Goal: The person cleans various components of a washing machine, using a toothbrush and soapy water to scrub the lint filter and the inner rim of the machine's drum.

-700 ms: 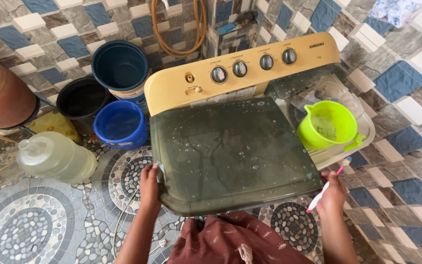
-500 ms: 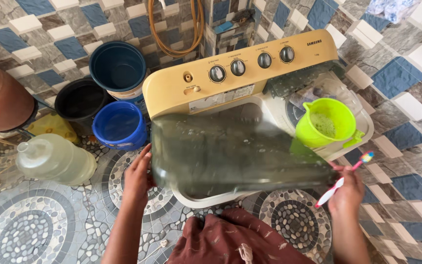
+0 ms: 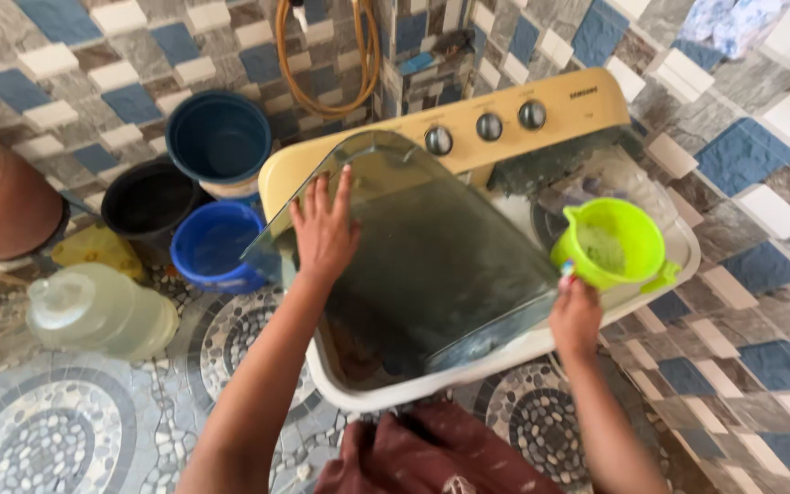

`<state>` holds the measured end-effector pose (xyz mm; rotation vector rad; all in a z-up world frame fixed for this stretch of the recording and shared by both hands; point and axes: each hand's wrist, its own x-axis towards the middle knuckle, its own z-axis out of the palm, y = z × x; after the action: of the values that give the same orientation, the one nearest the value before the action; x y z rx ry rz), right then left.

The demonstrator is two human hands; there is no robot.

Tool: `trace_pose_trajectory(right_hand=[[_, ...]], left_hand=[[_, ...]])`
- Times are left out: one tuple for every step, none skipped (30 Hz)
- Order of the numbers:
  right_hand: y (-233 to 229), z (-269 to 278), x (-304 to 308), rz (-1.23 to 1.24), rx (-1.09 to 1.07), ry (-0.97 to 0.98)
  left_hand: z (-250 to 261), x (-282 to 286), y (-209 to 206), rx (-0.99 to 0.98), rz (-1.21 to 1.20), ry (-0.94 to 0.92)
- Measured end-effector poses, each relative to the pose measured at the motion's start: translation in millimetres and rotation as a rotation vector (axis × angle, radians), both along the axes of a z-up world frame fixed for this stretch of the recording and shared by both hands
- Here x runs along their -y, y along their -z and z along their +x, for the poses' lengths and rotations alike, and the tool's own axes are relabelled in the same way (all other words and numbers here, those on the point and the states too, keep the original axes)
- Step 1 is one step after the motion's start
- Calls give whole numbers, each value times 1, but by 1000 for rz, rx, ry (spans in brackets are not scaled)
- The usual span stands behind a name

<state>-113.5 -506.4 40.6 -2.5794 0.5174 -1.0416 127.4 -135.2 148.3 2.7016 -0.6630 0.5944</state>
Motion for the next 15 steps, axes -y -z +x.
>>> trace_pose_trajectory(right_hand=[[4,5,-4,-23,17,-19],[6,6,-6,15,-3,1],[5,5,-9,53,-24,21],[0,8,-10,88,-37,40],[-6,11,-10,73,-20,5],[-12,11,-9,56,-6,-29],[-18,12,-9,40,8,-64],[-22,12,-9,15,-9,-76],[-26,12,-10,-10,-27,-88],[-31,15,-10,-38,-41,-102],[-36,17,-11,-31,-45,-111],[-42,20,-13,-24,-50,-118],[-48,22,-16,-17,-54,-124],[-55,23,-20,-9,-48,-144],[-64,26,-23,-2,-43,-164]], left_hand=[[11,1,1,55,15,-19],[16,3,7,110,16,-32],[21,5,13,165,17,-46],[29,5,15,227,15,-61],[37,2,15,253,-43,-131],[45,-4,14,277,-102,-201],[52,-9,12,299,-160,-271],[59,-20,10,210,-188,-213],[66,-34,5,120,-216,-154],[73,-43,2,34,-246,-98],[76,-47,2,-123,-291,-92],[76,-51,3,-282,-335,-81],[78,-55,4,-440,-376,-69],[79,-60,6,-384,-387,-76],[81,-65,8,-327,-397,-84]])
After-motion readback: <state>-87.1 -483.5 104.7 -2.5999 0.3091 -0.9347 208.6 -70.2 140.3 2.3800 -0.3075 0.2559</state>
